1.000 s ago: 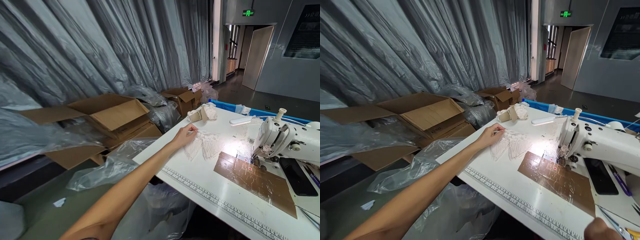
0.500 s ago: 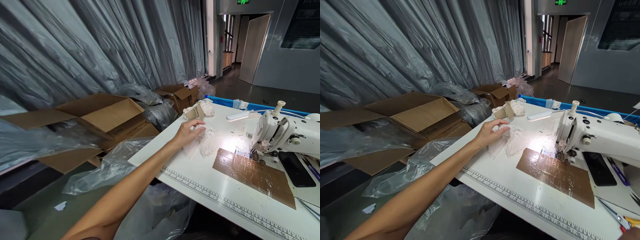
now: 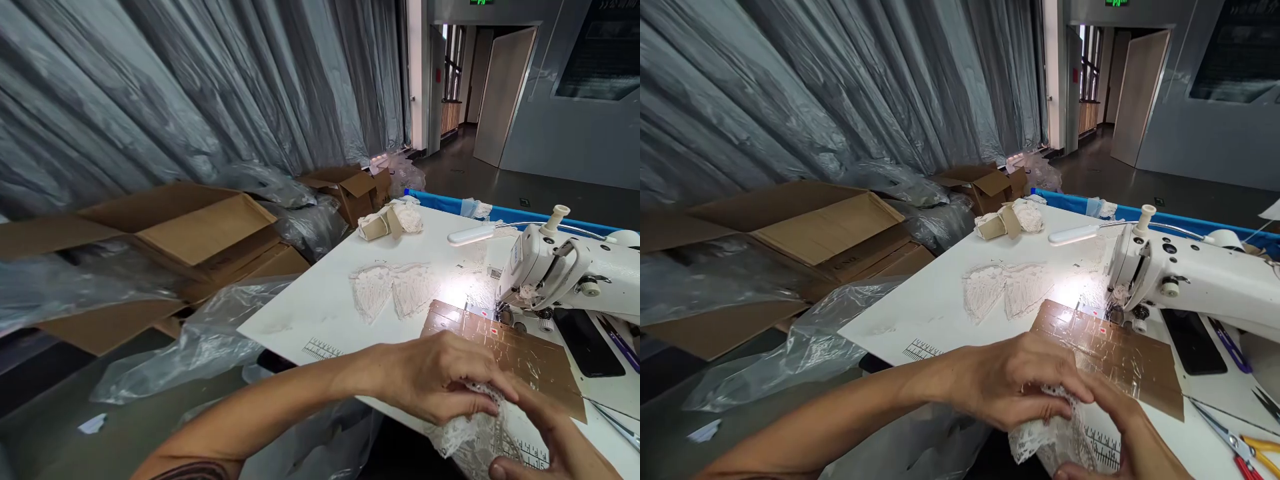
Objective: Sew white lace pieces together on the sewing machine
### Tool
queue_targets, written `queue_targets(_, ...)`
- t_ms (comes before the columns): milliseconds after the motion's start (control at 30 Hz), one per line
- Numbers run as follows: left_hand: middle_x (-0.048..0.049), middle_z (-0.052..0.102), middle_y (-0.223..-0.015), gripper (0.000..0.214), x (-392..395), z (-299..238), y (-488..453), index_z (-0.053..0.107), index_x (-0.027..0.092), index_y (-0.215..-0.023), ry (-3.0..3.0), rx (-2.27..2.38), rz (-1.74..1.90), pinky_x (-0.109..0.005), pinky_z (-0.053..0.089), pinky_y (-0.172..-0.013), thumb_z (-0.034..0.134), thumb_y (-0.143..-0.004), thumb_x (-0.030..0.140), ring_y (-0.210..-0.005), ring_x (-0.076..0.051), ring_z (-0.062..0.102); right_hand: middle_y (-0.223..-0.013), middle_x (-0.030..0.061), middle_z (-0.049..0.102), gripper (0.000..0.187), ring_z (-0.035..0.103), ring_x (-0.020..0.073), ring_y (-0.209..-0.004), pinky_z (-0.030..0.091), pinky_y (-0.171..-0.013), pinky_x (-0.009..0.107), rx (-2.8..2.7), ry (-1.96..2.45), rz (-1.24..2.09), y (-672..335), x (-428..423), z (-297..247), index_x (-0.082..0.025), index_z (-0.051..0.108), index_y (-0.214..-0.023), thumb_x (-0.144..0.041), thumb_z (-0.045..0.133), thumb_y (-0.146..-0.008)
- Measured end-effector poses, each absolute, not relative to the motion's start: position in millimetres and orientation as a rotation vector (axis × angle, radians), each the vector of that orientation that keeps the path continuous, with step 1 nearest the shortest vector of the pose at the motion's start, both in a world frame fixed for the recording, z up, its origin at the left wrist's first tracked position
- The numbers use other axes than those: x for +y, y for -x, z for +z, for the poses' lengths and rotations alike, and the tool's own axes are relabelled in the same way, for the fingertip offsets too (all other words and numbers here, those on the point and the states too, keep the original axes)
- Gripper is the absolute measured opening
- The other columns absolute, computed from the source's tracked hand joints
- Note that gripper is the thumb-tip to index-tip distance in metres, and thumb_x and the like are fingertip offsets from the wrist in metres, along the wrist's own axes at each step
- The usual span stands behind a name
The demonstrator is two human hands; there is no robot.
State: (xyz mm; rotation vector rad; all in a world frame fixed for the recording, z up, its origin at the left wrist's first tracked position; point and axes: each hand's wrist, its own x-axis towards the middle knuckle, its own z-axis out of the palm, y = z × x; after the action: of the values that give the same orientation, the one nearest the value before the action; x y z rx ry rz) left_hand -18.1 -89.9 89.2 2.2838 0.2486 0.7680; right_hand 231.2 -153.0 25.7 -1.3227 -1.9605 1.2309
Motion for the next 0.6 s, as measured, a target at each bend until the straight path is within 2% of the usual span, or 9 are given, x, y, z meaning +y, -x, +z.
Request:
queue_targets(133,-0.0118,0.076,-0.1,0.02,-69.1,81.1,22.9,0.069,0.011,-0.11,-2.245,0.48,0.768,-0.025,0.058,-0.079,0.061,-0.091,0.014,-0.088,-0.017,0.072,-0.093,0.0057,0.071,0.043,0.066,0.0206,-0.086,0.056,-0.075,0.028,-1.957,1.379,1.454,-225.3,-141.0,29.0,-0.021,0.071,-0.106,-0.057,0.067,-0.082)
queue_targets(200,-0.0092,0.076,-0.101,0.021,-55.7,71.5,24.5,0.069,0.014,-0.109,-2.261,0.609,0.757,-0.026,0.058,-0.078,0.06,-0.09,0.017,-0.088,-0.017,0.072,-0.076,0.0035,0.066,0.044,0.059,0.0145,-0.067,0.049,-0.06,0.023,-1.927,1.34,1.704,-223.7,-128.2,31.0,-0.017,0.07,-0.093,-0.06,0.064,-0.083)
queue_targets(233,-0.0079,0.076,-0.099,0.022,-49.2,65.8,24.9,0.07,0.016,-0.108,-2.276,0.672,0.753,-0.026,0.058,-0.076,0.059,-0.09,0.018,-0.086,-0.017,0.071,-0.073,0.0027,0.064,0.046,0.054,0.0127,-0.062,0.044,-0.055,0.021,-1.886,1.328,1.755,-223.7,-119.6,31.6,-0.016,0.07,-0.094,-0.06,0.063,-0.083)
queue_targets(333,-0.0044,0.074,-0.087,0.022,-32.8,47.3,24.5,0.069,0.016,-0.106,-2.358,0.838,0.738,-0.026,0.056,-0.067,0.055,-0.09,0.021,-0.072,-0.015,0.069,-0.064,0.0008,0.059,0.05,0.046,0.0114,-0.053,0.033,-0.048,0.022,-1.848,1.457,1.48,-227.3,-91.1,31.4,-0.016,0.07,-0.096,-0.062,0.06,-0.082)
queue_targets(433,-0.0046,0.07,-0.081,0.021,-23.1,30.0,23.3,0.068,0.015,-0.103,-2.56,0.976,0.698,-0.026,0.051,-0.058,0.051,-0.093,0.021,-0.066,-0.015,0.065,-0.072,0.0042,0.066,0.033,0.055,0.0163,-0.062,0.038,-0.056,0.025,-1.897,1.783,0.905,-231.2,-68.5,30.8,-0.019,0.072,-0.092,-0.048,0.058,-0.086)
queue_targets(500,-0.008,0.068,-0.086,0.022,-19.7,20.9,22.7,0.067,0.014,-0.1,-2.72,1.041,0.704,-0.027,0.049,-0.055,0.048,-0.095,0.022,-0.072,-0.018,0.064,-0.073,0.005,0.068,0.026,0.061,0.0208,-0.069,0.038,-0.059,0.027,-1.889,2.003,0.638,-230.9,-59.4,30.1,-0.021,0.072,-0.089,-0.043,0.059,-0.086)
queue_targets(600,-0.0126,0.068,-0.102,0.025,-16.8,12.3,21.9,0.065,0.014,-0.098,-2.884,0.999,0.796,-0.03,0.051,-0.062,0.042,-0.1,0.022,-0.084,-0.021,0.064,-0.075,0.0059,0.069,0.026,0.064,0.0245,-0.073,0.037,-0.058,0.027,-1.869,2.148,0.532,-228.9,-53.5,27.6,-0.021,0.072,-0.092,-0.044,0.06,-0.087)
